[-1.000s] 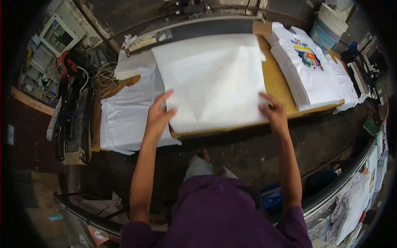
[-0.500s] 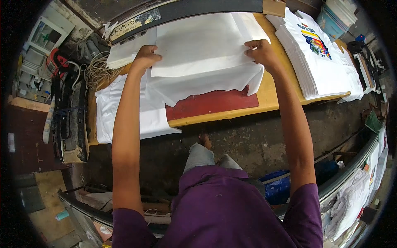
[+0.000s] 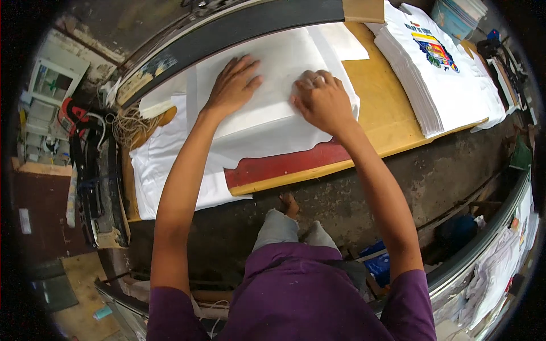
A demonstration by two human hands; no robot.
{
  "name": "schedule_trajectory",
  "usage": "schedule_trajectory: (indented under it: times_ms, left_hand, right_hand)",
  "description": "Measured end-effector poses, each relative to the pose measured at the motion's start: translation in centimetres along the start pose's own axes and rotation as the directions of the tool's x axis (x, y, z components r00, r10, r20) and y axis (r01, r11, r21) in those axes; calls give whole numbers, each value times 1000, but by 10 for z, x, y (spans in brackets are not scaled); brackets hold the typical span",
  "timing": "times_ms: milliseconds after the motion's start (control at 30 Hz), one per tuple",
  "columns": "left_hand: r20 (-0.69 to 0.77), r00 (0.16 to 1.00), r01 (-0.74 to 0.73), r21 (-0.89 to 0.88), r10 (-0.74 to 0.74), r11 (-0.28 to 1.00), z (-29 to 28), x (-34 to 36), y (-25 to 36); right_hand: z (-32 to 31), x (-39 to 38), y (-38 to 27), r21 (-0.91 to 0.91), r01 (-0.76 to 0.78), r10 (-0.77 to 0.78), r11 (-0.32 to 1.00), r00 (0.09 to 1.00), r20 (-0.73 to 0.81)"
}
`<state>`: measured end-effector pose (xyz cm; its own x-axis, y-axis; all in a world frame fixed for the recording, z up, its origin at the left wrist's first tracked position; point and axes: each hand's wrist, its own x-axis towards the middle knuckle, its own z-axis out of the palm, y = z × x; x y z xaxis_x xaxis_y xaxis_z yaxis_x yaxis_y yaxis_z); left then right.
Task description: Operating a heat press machine to apply graphic transfers to white shirts.
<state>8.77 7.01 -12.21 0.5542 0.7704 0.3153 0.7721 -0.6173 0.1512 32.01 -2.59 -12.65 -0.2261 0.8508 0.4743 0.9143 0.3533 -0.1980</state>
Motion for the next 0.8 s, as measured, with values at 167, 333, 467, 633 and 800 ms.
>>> schedule_trajectory:
  times_ms: [167,333,467,633,800]
  left_hand:
    - [194,957,231,-54,-217,971,33,99,-64]
    - [-83,991,112,70,-106,991,29,126,-137]
    - [127,950,283,43,-286,958,23,95,-75]
    - [-151,986,78,1,-77,997,-41,-58,-27]
    - [-200,962,186,-12,-185,982,-70,-177,11]
  right_hand:
    - [1,-4,-3,30,9,-6,1000,995,-101]
    - [-6,6,-19,69,11,-3,998,993,-118]
    - [-3,-4,0,69,-10,13,998,999,-45]
    - [-22,-27,8,3,17,-16,1000,985,-172]
    - [-29,-47,8,23,-83,85,996,986,-143]
